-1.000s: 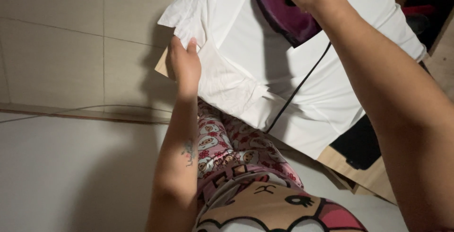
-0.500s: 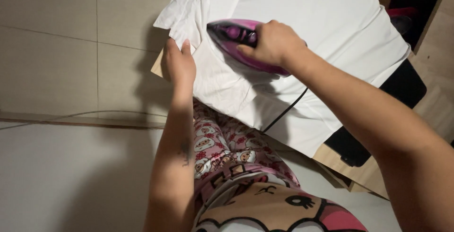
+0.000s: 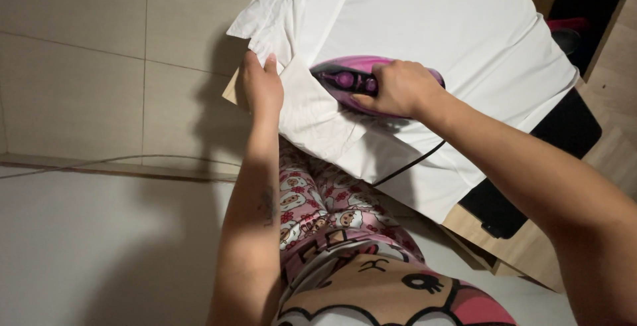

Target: Ironing a white t-shirt on a flat surface.

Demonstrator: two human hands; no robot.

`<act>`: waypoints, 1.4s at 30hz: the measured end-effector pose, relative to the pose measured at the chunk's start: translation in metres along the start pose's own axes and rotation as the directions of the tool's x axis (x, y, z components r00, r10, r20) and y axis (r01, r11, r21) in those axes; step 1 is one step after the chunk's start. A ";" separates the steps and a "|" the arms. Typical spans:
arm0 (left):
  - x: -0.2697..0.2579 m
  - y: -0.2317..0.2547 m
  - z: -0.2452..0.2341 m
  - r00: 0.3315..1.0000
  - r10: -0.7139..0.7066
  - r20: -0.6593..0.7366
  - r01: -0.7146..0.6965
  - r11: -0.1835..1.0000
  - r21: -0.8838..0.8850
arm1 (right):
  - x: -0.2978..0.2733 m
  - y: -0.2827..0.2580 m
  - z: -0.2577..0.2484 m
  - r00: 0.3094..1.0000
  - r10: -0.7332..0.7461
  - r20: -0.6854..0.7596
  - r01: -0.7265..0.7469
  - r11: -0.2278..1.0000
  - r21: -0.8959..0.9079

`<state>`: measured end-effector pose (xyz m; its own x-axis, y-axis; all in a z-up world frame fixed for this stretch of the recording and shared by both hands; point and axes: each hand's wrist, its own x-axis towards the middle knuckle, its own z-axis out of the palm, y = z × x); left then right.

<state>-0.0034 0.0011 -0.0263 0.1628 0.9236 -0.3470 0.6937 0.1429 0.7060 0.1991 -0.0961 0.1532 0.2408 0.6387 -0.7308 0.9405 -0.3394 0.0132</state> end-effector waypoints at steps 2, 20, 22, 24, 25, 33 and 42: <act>-0.001 0.003 -0.006 1.000 -0.015 0.021 0.015 1.000 -0.003 | -0.002 0.000 0.000 1.000 0.001 0.022 -0.001 1.000 -0.007; -0.003 0.002 -0.001 0.998 0.037 -0.046 -0.036 0.999 0.026 | 0.000 0.003 -0.012 0.989 -0.060 0.133 0.072 0.994 -0.083; -0.003 0.003 -0.002 0.998 0.036 -0.057 -0.036 0.999 0.004 | 0.002 0.009 -0.013 0.986 -0.105 0.133 0.121 0.985 -0.121; -0.003 0.006 -0.008 1.000 -0.017 -0.018 0.018 0.999 0.039 | 0.010 0.014 -0.014 0.972 -0.010 0.234 0.025 0.998 -0.064; -0.004 0.006 -0.008 1.000 -0.015 -0.014 0.015 0.999 0.043 | 0.012 0.021 -0.013 0.972 -0.008 0.235 0.023 0.998 -0.059; 0.003 -0.022 0.011 0.982 0.155 -0.106 -0.158 0.987 -0.020 | 0.017 0.040 -0.011 0.982 0.183 -0.046 -0.176 0.975 0.135; -0.001 0.000 -0.005 0.998 0.060 0.007 -0.060 0.997 -0.056 | 0.005 0.008 -0.008 0.991 -0.128 -0.025 0.128 0.992 -0.005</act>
<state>-0.0067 0.0019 -0.0228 0.2090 0.9282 -0.3077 0.6424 0.1069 0.7588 0.2099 -0.0895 0.1551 0.1246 0.6940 -0.7091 0.9647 -0.2518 -0.0769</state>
